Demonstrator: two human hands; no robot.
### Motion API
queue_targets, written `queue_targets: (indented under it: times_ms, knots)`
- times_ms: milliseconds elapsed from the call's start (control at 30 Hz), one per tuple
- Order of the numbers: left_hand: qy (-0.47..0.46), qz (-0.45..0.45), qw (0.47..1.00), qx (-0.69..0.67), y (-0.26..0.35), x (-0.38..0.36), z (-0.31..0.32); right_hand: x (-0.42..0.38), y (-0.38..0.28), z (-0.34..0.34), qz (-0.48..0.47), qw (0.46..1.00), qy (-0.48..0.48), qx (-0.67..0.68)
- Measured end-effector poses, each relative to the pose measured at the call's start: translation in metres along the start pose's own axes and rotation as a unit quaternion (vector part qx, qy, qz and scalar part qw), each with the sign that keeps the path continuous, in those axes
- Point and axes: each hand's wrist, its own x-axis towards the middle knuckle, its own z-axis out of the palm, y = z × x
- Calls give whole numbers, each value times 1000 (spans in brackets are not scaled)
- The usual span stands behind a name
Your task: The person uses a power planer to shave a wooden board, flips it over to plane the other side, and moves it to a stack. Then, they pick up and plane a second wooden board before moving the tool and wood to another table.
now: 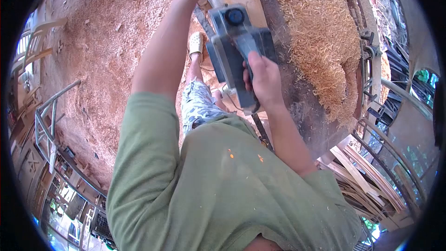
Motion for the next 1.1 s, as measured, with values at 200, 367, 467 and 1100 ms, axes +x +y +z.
queue_targets:
  times_ms: [200,367,467,1100]
  knots:
    - [201,-25,976,84,-50,-172,-35,58,-47,23,-20,1000,-9,0]
    - [-81,216,966,117,-52,-306,22,105,-80,44,-48,999,6,19]
    - [-153,303,940,11,-19,-300,60,127,-97,53,-55,998,4,21]
    - [-306,261,900,170,-10,-129,102,273,-214,115,-107,994,19,-5]
